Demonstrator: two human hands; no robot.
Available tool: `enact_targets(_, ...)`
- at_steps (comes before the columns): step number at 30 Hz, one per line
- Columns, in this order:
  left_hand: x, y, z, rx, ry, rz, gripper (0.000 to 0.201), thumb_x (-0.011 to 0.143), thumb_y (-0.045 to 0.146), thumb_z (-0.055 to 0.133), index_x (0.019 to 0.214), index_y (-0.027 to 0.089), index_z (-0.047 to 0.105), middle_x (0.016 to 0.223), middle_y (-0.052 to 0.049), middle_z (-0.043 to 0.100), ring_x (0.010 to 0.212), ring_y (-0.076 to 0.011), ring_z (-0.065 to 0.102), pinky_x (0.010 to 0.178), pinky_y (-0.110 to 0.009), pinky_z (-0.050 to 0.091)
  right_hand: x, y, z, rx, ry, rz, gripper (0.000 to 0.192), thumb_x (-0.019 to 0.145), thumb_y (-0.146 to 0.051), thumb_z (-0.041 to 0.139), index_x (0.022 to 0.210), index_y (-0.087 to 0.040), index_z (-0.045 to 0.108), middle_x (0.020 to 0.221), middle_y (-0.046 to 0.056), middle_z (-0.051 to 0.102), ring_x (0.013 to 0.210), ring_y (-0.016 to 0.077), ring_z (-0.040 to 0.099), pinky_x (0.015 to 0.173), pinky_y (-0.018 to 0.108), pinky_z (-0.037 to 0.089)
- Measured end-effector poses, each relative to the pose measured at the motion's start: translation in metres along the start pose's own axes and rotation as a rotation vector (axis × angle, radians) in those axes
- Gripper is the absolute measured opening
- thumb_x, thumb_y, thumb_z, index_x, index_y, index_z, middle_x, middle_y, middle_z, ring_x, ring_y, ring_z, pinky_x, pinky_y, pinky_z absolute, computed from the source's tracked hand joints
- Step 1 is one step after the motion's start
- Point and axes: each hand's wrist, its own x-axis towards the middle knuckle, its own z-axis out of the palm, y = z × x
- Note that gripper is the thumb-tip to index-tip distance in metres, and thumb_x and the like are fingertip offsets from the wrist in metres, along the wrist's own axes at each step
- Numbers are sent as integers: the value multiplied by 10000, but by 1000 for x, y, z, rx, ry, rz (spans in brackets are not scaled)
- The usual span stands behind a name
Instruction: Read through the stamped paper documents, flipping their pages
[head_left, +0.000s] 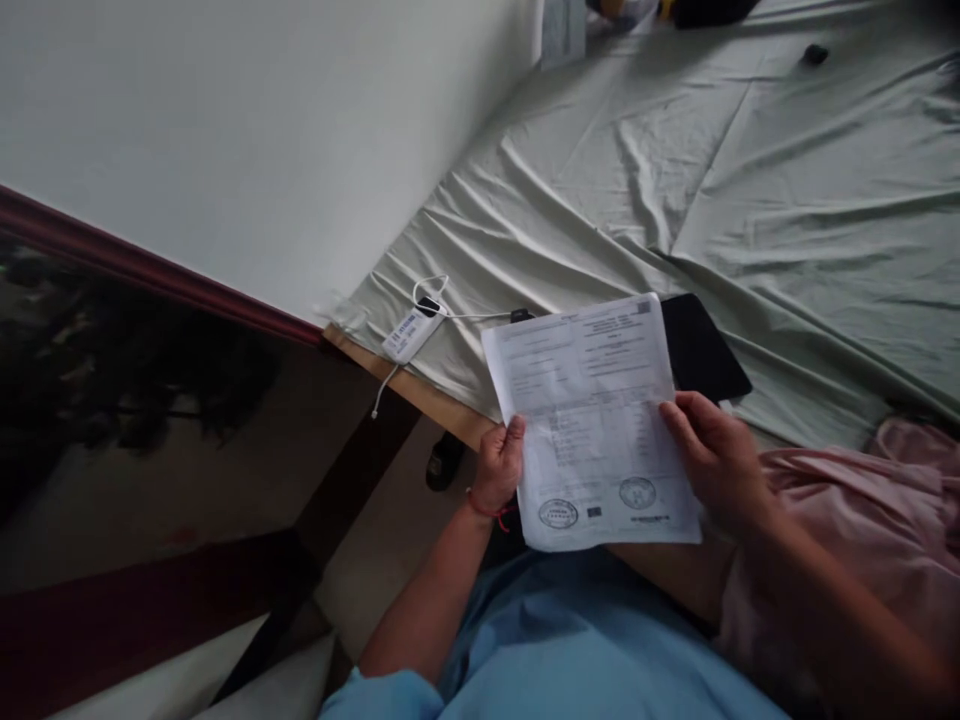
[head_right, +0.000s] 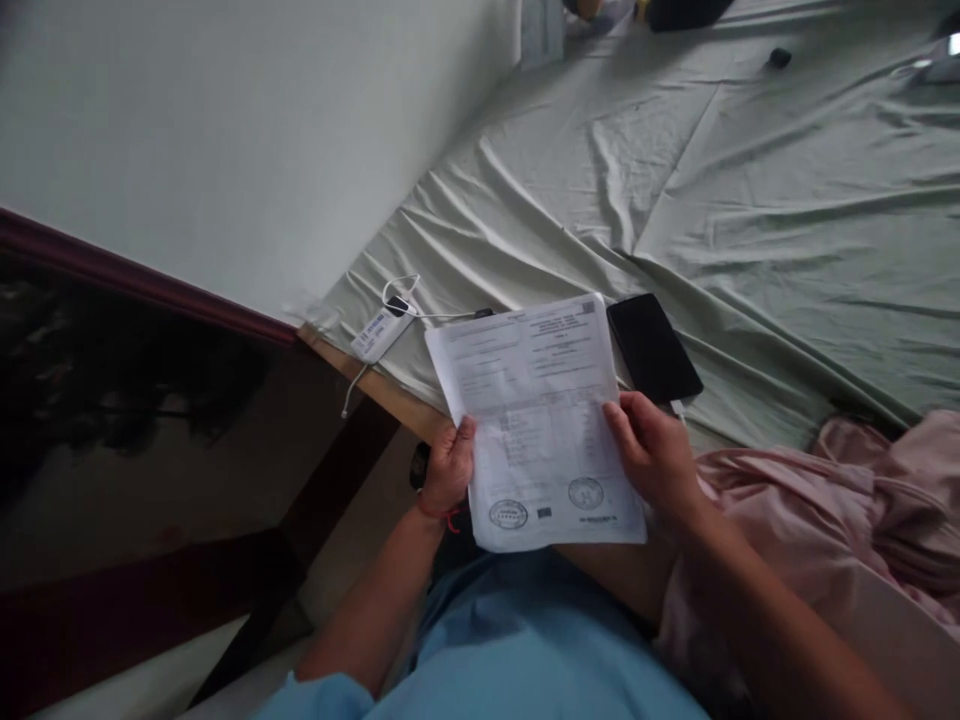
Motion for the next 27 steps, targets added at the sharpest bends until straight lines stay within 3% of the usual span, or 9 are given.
enact_targets(4, 7, -7, 0, 127, -9, 101, 602, 905, 700, 548, 676, 147, 609, 626, -29, 566, 606, -138, 490, 598, -273, 425, 2, 7, 3, -233, 70, -73, 199, 935, -442, 567, 910, -270, 664, 750, 44, 709, 616, 210, 620, 562, 333, 439)
enact_targets(7, 7, -12, 1, 164, 58, 134, 587, 910, 686, 555, 666, 153, 587, 600, -10, 518, 586, -124, 447, 567, -259, 383, 3, 6, 5, -322, 117, -98, 193, 927, -387, 533, 885, -255, 668, 746, 51, 717, 623, 211, 626, 594, 337, 437)
enact_targets(9, 6, -13, 3, 151, 112, 148, 575, 906, 682, 564, 662, 161, 568, 585, 2, 487, 576, -121, 425, 553, -254, 364, 2, 5, 5, -338, 127, -89, 211, 933, -384, 522, 897, -249, 680, 764, 61, 727, 635, 211, 628, 603, 337, 435)
enact_targets(11, 4, -12, 4, 114, 127, 147, 549, 908, 679, 565, 717, 166, 604, 637, -10, 545, 619, -136, 476, 595, -255, 402, 1, 3, 5, -343, 133, -69, 228, 942, -394, 520, 912, -244, 690, 781, 69, 734, 639, 210, 627, 602, 336, 430)
enact_targets(17, 2, -5, 7, 24, 39, 91, 470, 946, 617, 551, 915, 168, 685, 803, -45, 659, 724, -167, 573, 678, -273, 464, -3, 4, 7, -324, 164, -26, 228, 953, -414, 524, 915, -248, 676, 800, 69, 736, 663, 217, 635, 592, 335, 414)
enact_targets(23, 4, -6, 6, 87, 89, 126, 477, 947, 621, 550, 854, 170, 673, 769, -36, 629, 730, -163, 546, 694, -270, 438, -4, 5, 7, -248, 137, -12, 272, 967, -489, 518, 913, -255, 647, 820, 72, 727, 669, 217, 619, 583, 336, 412)
enact_targets(27, 3, -1, 1, 14, 57, 97, 466, 960, 605, 539, 861, 169, 670, 788, -39, 635, 735, -164, 543, 697, -273, 433, -6, 5, 6, -330, 147, -57, 280, 960, -483, 538, 872, -243, 651, 771, 55, 707, 641, 200, 606, 589, 328, 398)
